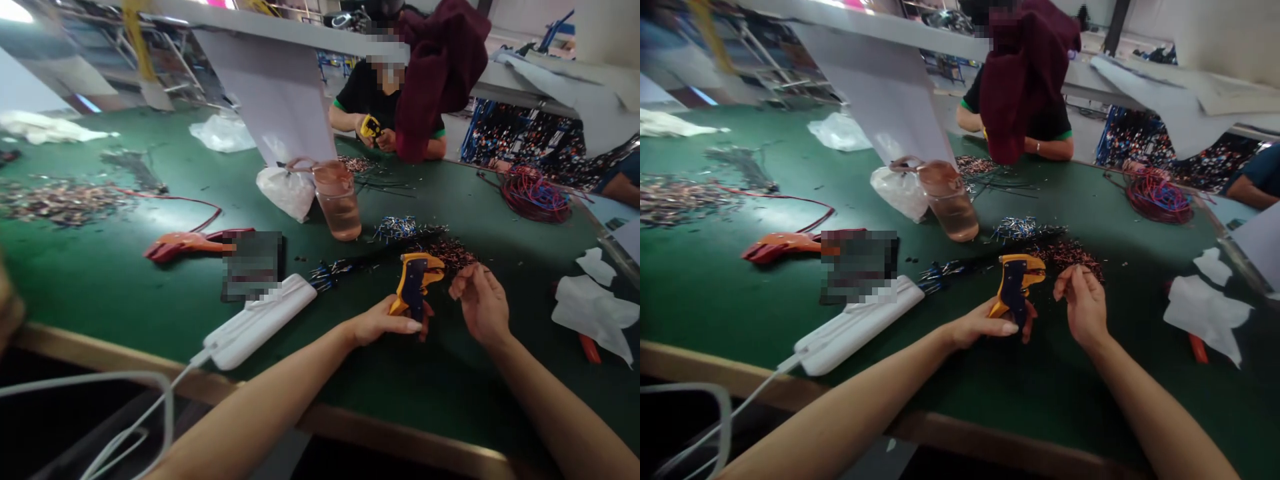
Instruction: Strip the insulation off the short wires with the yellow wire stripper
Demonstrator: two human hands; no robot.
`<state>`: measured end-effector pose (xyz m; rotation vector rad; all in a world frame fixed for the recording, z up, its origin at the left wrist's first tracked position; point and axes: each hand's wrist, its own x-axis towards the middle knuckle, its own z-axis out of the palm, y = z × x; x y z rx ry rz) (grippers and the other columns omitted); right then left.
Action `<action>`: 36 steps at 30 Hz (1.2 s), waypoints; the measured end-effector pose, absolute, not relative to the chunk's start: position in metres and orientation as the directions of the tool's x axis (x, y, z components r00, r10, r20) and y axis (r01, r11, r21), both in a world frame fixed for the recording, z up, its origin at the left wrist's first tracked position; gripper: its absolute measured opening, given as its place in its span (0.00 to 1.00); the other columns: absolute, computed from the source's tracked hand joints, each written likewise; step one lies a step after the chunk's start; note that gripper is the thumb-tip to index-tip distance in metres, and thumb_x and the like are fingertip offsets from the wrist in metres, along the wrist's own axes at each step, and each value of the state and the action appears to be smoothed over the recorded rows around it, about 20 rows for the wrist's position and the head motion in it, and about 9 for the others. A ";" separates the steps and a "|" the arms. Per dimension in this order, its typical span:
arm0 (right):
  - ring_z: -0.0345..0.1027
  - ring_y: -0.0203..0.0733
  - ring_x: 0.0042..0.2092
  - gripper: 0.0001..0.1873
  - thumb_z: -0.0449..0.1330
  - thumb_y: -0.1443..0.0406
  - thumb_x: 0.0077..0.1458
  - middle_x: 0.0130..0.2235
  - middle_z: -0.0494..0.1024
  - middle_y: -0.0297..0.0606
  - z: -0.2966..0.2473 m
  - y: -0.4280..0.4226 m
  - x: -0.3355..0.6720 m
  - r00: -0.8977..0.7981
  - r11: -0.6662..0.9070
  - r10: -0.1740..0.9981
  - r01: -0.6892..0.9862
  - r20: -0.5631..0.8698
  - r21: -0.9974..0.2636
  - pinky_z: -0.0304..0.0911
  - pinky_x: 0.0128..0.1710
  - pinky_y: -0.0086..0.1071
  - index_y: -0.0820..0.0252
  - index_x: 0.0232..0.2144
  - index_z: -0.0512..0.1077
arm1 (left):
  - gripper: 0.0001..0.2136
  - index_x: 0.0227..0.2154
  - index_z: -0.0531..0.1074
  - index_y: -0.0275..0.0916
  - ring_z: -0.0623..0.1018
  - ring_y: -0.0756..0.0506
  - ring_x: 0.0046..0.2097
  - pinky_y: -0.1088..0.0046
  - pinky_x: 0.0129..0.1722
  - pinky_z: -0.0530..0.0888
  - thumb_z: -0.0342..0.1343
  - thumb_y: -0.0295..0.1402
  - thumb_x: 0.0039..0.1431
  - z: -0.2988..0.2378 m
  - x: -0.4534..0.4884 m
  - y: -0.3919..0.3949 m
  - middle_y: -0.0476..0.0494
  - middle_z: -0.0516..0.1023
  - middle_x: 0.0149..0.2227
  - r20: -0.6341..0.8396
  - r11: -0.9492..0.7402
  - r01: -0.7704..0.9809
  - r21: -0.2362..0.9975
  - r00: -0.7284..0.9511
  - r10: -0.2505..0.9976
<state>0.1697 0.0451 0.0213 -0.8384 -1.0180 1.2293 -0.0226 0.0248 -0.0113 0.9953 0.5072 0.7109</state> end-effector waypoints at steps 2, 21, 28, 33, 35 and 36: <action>0.62 0.34 0.24 0.17 0.66 0.50 0.54 0.22 0.69 0.29 0.021 0.046 0.170 0.027 0.153 0.988 -0.348 0.153 -0.925 0.61 0.23 0.29 0.56 0.26 0.71 | 0.23 0.40 0.75 0.34 0.77 0.45 0.34 0.68 0.38 0.71 0.70 0.42 0.44 -0.012 -0.023 0.025 0.44 0.78 0.32 -0.062 0.345 -0.286 0.894 0.684 0.727; 0.61 0.32 0.22 0.16 0.70 0.53 0.48 0.20 0.69 0.28 0.026 0.041 0.166 -0.145 -0.083 0.989 -0.488 -0.013 -0.869 0.60 0.24 0.27 0.57 0.25 0.74 | 0.21 0.36 0.74 0.33 0.76 0.46 0.31 0.69 0.36 0.71 0.69 0.43 0.45 -0.010 -0.024 0.022 0.45 0.77 0.28 -0.086 0.328 -0.233 0.915 0.683 0.726; 0.61 0.33 0.22 0.15 0.71 0.54 0.48 0.20 0.70 0.29 0.029 0.039 0.165 -0.148 -0.082 0.989 -0.490 -0.009 -0.868 0.61 0.24 0.28 0.58 0.24 0.73 | 0.18 0.29 0.74 0.33 0.74 0.48 0.25 0.72 0.28 0.70 0.67 0.45 0.47 -0.003 -0.023 0.021 0.47 0.74 0.21 -0.075 0.304 -0.218 0.928 0.688 0.722; 0.61 0.32 0.22 0.16 0.71 0.53 0.48 0.20 0.70 0.28 0.031 0.037 0.165 -0.147 -0.073 0.989 -0.485 -0.001 -0.871 0.60 0.24 0.28 0.57 0.25 0.74 | 0.17 0.23 0.71 0.34 0.70 0.51 0.20 0.73 0.25 0.69 0.67 0.43 0.47 -0.002 -0.017 0.017 0.50 0.71 0.17 -0.089 0.281 -0.203 0.938 0.642 0.761; 0.61 0.31 0.23 0.15 0.71 0.53 0.48 0.21 0.70 0.28 0.031 0.037 0.165 -0.126 -0.054 0.992 -0.482 0.009 -0.874 0.60 0.24 0.27 0.57 0.26 0.74 | 0.18 0.20 0.68 0.36 0.65 0.53 0.16 0.73 0.22 0.68 0.67 0.44 0.48 -0.003 -0.014 0.015 0.54 0.66 0.13 -0.093 0.269 -0.238 0.933 0.564 0.820; 0.61 0.31 0.23 0.15 0.71 0.53 0.48 0.22 0.71 0.28 0.031 0.037 0.164 -0.111 -0.042 0.994 -0.479 0.013 -0.877 0.60 0.23 0.27 0.57 0.26 0.74 | 0.18 0.19 0.67 0.36 0.64 0.54 0.15 0.73 0.22 0.68 0.66 0.44 0.48 -0.005 -0.012 0.015 0.55 0.65 0.12 -0.090 0.262 -0.256 0.931 0.532 0.842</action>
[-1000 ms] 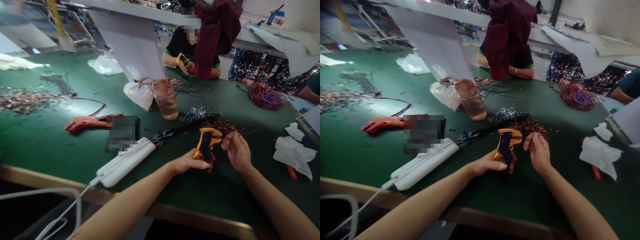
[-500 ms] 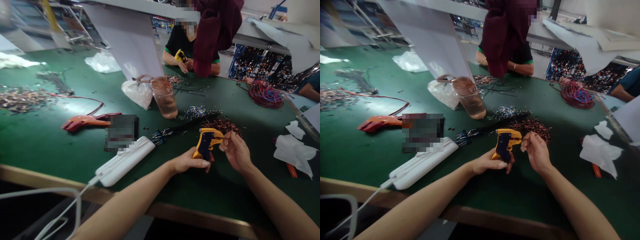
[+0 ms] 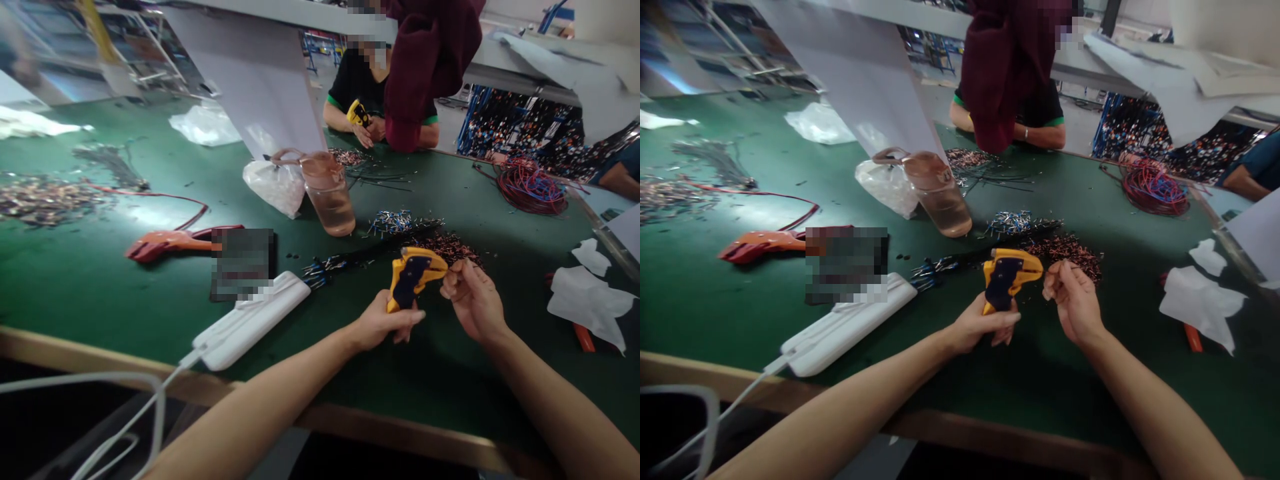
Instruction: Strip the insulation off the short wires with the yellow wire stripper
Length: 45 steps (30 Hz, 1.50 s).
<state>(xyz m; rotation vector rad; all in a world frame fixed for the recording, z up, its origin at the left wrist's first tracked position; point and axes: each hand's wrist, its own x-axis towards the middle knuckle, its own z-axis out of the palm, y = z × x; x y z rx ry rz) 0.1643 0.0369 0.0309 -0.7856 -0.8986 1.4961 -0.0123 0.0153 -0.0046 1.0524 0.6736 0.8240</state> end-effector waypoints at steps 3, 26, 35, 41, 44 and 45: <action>0.63 0.31 0.24 0.15 0.71 0.53 0.48 0.23 0.73 0.29 0.027 0.038 0.163 -0.046 0.003 0.999 -0.453 0.027 -0.892 0.60 0.23 0.26 0.57 0.27 0.75 | 0.18 0.23 0.70 0.35 0.67 0.52 0.18 0.70 0.26 0.72 0.68 0.44 0.46 -0.008 -0.012 0.017 0.53 0.68 0.15 -0.078 0.274 -0.297 0.915 0.535 0.841; 0.74 0.37 0.25 0.16 0.62 0.56 0.58 0.28 0.84 0.39 0.025 0.021 0.152 0.022 0.299 0.953 0.115 0.303 -0.947 0.73 0.26 0.31 0.59 0.25 0.80 | 0.19 0.36 0.73 0.34 0.72 0.46 0.37 0.67 0.41 0.69 0.70 0.40 0.46 -0.021 -0.015 0.024 0.46 0.73 0.34 0.010 0.188 -0.337 0.923 0.507 0.862; 0.74 0.39 0.25 0.16 0.62 0.56 0.59 0.29 0.84 0.39 0.022 0.016 0.150 -0.008 0.289 0.957 0.162 0.292 -0.943 0.73 0.25 0.33 0.57 0.25 0.81 | 0.20 0.35 0.73 0.34 0.72 0.47 0.37 0.67 0.41 0.70 0.70 0.43 0.46 -0.021 -0.015 0.021 0.45 0.72 0.34 -0.004 0.176 -0.294 0.939 0.506 0.862; 0.76 0.41 0.28 0.17 0.61 0.57 0.60 0.29 0.84 0.39 0.022 0.017 0.152 -0.036 0.302 0.953 0.175 0.301 -0.937 0.75 0.30 0.35 0.56 0.22 0.80 | 0.18 0.36 0.74 0.34 0.71 0.47 0.35 0.68 0.38 0.70 0.68 0.43 0.49 -0.019 -0.014 0.022 0.45 0.72 0.33 0.024 0.129 -0.279 0.951 0.486 0.874; 0.77 0.41 0.29 0.19 0.61 0.58 0.60 0.29 0.84 0.39 0.021 0.017 0.152 -0.050 0.320 0.947 0.201 0.317 -0.926 0.75 0.33 0.36 0.56 0.19 0.79 | 0.18 0.36 0.74 0.34 0.72 0.47 0.34 0.69 0.36 0.70 0.68 0.42 0.48 -0.018 -0.014 0.022 0.45 0.72 0.33 0.025 0.122 -0.284 0.951 0.465 0.885; 0.77 0.42 0.30 0.20 0.60 0.58 0.61 0.30 0.84 0.39 0.021 0.017 0.152 -0.052 0.324 0.946 0.209 0.320 -0.923 0.75 0.34 0.37 0.56 0.19 0.79 | 0.18 0.35 0.73 0.34 0.72 0.48 0.33 0.69 0.35 0.70 0.68 0.42 0.47 -0.017 -0.014 0.023 0.46 0.73 0.32 0.015 0.125 -0.275 0.953 0.457 0.890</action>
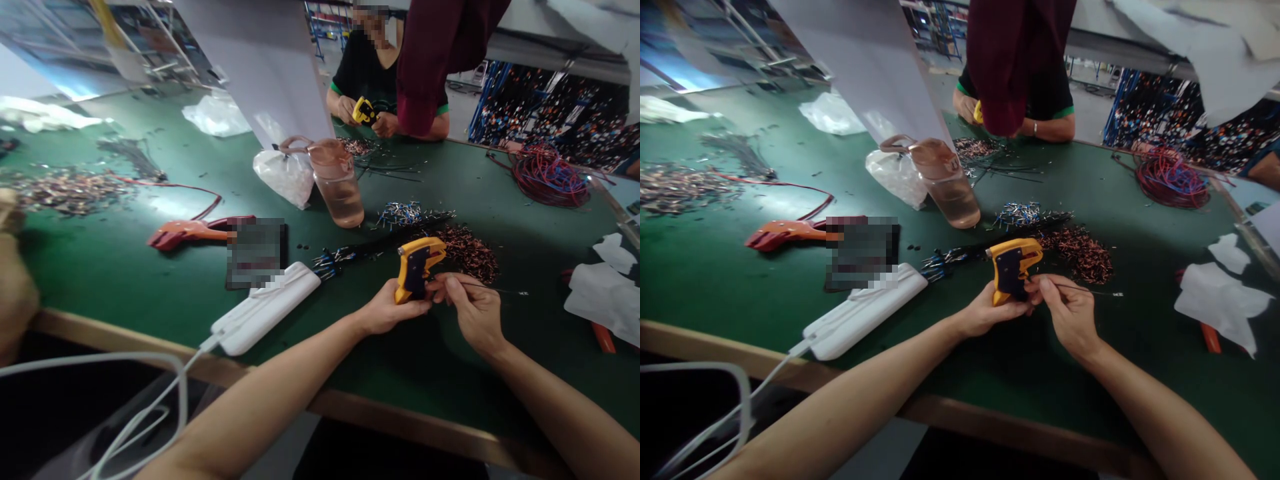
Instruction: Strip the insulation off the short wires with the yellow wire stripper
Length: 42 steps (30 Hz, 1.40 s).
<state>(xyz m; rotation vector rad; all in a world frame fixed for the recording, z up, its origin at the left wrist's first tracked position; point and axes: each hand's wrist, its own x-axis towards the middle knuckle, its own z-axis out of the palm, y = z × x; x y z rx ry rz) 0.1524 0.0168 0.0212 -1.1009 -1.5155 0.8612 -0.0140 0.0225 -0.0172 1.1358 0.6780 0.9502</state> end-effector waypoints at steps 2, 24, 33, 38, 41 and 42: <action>0.77 0.42 0.30 0.19 0.61 0.57 0.60 0.30 0.84 0.39 0.021 0.016 0.152 -0.045 0.320 0.947 0.209 0.318 -0.924 0.75 0.35 0.37 0.56 0.20 0.79 | 0.17 0.33 0.73 0.34 0.71 0.48 0.31 0.70 0.33 0.70 0.68 0.42 0.47 -0.015 -0.014 0.023 0.46 0.73 0.29 -0.014 0.133 -0.241 0.961 0.440 0.898; 0.70 0.37 0.26 0.18 0.62 0.50 0.57 0.25 0.78 0.36 0.027 0.021 0.182 0.024 0.131 0.991 -0.101 0.129 -0.986 0.64 0.24 0.30 0.58 0.29 0.78 | 0.21 0.39 0.75 0.33 0.78 0.44 0.33 0.66 0.37 0.74 0.70 0.37 0.42 -0.014 -0.022 0.031 0.44 0.78 0.30 -0.091 0.373 -0.461 0.805 0.526 0.846; 0.69 0.39 0.26 0.15 0.70 0.51 0.48 0.28 0.78 0.38 0.002 -0.024 0.211 0.122 0.065 0.992 -0.199 0.041 -0.978 0.63 0.22 0.32 0.56 0.29 0.80 | 0.22 0.42 0.75 0.32 0.79 0.44 0.34 0.66 0.39 0.73 0.68 0.39 0.46 -0.017 -0.025 0.024 0.42 0.79 0.33 -0.080 0.501 -0.335 0.798 0.765 0.639; 0.66 0.37 0.25 0.14 0.71 0.51 0.47 0.28 0.75 0.36 0.003 -0.024 0.212 0.121 0.119 0.989 -0.258 0.090 -0.959 0.61 0.21 0.31 0.55 0.26 0.79 | 0.22 0.42 0.75 0.33 0.78 0.44 0.34 0.66 0.39 0.73 0.68 0.41 0.46 -0.015 -0.025 0.019 0.42 0.79 0.33 -0.092 0.528 -0.247 0.813 0.840 0.534; 0.66 0.37 0.25 0.15 0.72 0.51 0.45 0.26 0.76 0.36 0.001 -0.025 0.211 0.121 0.069 0.992 -0.285 0.035 -0.956 0.60 0.22 0.31 0.55 0.26 0.80 | 0.22 0.43 0.75 0.34 0.78 0.44 0.35 0.66 0.40 0.73 0.68 0.41 0.47 -0.013 -0.022 0.016 0.42 0.79 0.33 -0.099 0.522 -0.198 0.830 0.868 0.486; 0.66 0.37 0.25 0.15 0.72 0.51 0.45 0.26 0.76 0.37 0.000 -0.025 0.210 0.121 0.055 0.992 -0.293 0.020 -0.954 0.61 0.22 0.31 0.55 0.27 0.80 | 0.22 0.43 0.75 0.34 0.78 0.45 0.35 0.66 0.40 0.73 0.68 0.42 0.48 -0.012 -0.021 0.016 0.42 0.79 0.33 -0.100 0.515 -0.183 0.838 0.875 0.474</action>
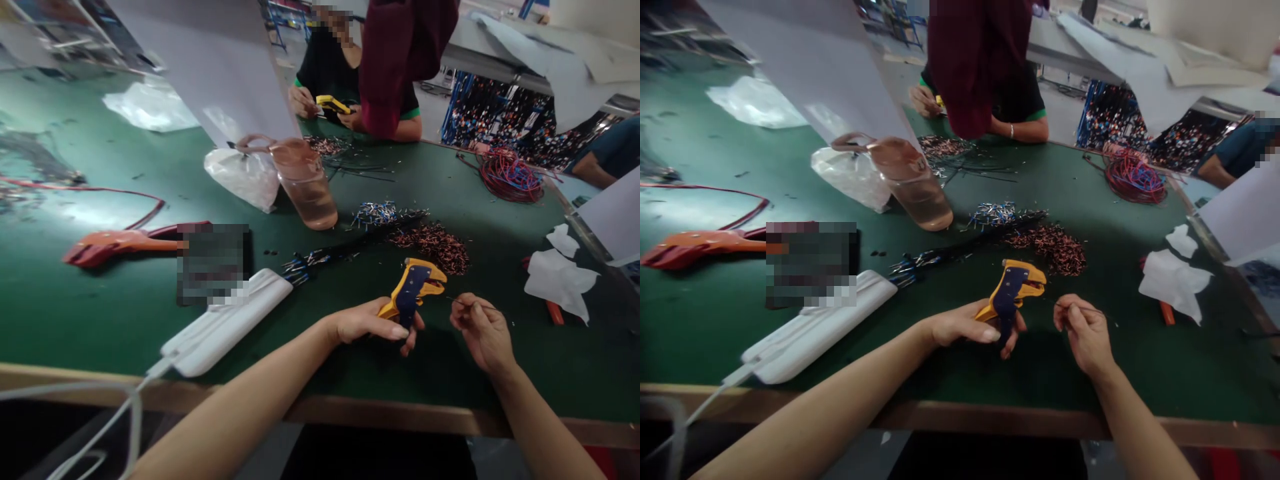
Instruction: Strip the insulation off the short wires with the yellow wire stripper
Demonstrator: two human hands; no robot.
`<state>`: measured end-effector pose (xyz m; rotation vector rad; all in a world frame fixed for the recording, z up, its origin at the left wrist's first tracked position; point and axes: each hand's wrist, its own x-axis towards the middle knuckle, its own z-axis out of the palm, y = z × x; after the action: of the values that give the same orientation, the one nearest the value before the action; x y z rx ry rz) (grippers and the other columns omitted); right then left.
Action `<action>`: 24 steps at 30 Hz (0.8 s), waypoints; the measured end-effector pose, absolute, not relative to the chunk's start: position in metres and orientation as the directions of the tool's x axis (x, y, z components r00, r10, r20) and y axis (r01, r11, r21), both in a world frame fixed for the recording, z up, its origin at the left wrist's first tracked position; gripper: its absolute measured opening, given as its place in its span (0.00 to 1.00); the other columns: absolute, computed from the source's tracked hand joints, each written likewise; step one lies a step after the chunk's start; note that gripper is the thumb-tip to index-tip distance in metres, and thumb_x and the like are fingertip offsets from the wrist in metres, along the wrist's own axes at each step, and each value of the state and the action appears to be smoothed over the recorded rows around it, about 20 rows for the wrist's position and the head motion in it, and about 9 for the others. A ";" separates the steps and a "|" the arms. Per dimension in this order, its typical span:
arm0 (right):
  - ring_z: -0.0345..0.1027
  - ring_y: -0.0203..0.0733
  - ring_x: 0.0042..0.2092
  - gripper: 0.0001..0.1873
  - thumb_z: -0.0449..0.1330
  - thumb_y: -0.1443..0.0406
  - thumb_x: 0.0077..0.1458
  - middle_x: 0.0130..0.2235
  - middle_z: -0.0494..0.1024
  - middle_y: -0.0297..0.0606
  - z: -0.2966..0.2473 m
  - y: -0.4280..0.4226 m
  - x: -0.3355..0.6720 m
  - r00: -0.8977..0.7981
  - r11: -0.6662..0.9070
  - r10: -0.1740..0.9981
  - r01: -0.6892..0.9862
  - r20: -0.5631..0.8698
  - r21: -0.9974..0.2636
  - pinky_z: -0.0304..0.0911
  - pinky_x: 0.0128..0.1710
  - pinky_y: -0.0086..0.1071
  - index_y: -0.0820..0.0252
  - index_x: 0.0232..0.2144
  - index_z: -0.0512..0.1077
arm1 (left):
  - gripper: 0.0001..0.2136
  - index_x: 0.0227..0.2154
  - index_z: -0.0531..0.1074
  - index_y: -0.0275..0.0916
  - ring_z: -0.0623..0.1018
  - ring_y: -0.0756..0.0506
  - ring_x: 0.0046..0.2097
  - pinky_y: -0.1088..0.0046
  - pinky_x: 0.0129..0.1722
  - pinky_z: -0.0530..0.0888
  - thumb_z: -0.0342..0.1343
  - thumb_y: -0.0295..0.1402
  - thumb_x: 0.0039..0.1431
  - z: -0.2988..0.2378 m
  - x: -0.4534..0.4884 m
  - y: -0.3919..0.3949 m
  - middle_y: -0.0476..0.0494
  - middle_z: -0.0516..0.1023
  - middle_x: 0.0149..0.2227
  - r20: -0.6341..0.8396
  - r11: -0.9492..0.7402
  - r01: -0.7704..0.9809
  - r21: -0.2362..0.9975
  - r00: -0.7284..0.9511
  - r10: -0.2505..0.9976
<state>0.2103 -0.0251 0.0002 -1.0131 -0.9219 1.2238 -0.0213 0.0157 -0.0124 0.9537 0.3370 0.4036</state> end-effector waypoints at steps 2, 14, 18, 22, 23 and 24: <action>0.67 0.38 0.26 0.15 0.72 0.52 0.45 0.26 0.78 0.37 -0.002 -0.026 0.210 0.126 0.036 0.992 -0.305 -0.003 -0.952 0.61 0.22 0.31 0.55 0.28 0.81 | 0.22 0.43 0.75 0.35 0.77 0.45 0.35 0.66 0.39 0.72 0.68 0.43 0.48 -0.011 -0.019 0.015 0.43 0.79 0.34 -0.104 0.501 -0.158 0.851 0.884 0.456; 0.65 0.34 0.24 0.16 0.75 0.52 0.40 0.23 0.78 0.36 -0.003 -0.025 0.204 0.131 -0.072 0.983 -0.356 -0.126 -0.932 0.60 0.23 0.29 0.56 0.27 0.82 | 0.26 0.43 0.74 0.36 0.77 0.47 0.34 0.70 0.37 0.72 0.70 0.47 0.45 -0.008 -0.018 0.015 0.45 0.79 0.34 -0.154 0.468 -0.065 0.881 0.897 0.414; 0.64 0.33 0.24 0.17 0.75 0.52 0.40 0.23 0.77 0.35 -0.005 -0.024 0.202 0.142 -0.070 0.982 -0.348 -0.126 -0.935 0.59 0.22 0.29 0.57 0.27 0.82 | 0.26 0.43 0.75 0.36 0.77 0.48 0.34 0.71 0.37 0.72 0.70 0.47 0.45 -0.008 -0.017 0.015 0.45 0.79 0.34 -0.149 0.457 -0.064 0.887 0.898 0.415; 0.63 0.32 0.22 0.19 0.75 0.51 0.38 0.22 0.77 0.35 -0.005 -0.022 0.199 0.185 -0.090 0.970 -0.320 -0.155 -0.943 0.58 0.21 0.27 0.59 0.27 0.81 | 0.27 0.42 0.75 0.35 0.77 0.49 0.34 0.73 0.36 0.72 0.70 0.48 0.44 -0.007 -0.018 0.015 0.46 0.78 0.33 -0.178 0.480 -0.047 0.876 0.893 0.414; 0.63 0.32 0.22 0.20 0.75 0.51 0.37 0.22 0.77 0.35 -0.004 -0.022 0.199 0.192 -0.094 0.968 -0.313 -0.160 -0.945 0.58 0.21 0.27 0.59 0.26 0.81 | 0.27 0.42 0.74 0.35 0.77 0.49 0.34 0.73 0.37 0.72 0.70 0.48 0.44 -0.006 -0.018 0.015 0.46 0.78 0.33 -0.181 0.481 -0.045 0.875 0.892 0.413; 0.63 0.32 0.22 0.20 0.76 0.51 0.37 0.22 0.77 0.35 -0.004 -0.023 0.199 0.198 -0.094 0.967 -0.308 -0.161 -0.947 0.58 0.21 0.27 0.60 0.26 0.81 | 0.27 0.42 0.74 0.36 0.77 0.49 0.34 0.73 0.37 0.72 0.70 0.48 0.44 -0.007 -0.018 0.015 0.46 0.78 0.33 -0.180 0.479 -0.046 0.876 0.893 0.414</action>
<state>0.1995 -0.0226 -0.0040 -1.1724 -0.7620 1.2628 -0.0180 0.0146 -0.0065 1.0393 0.3956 0.2893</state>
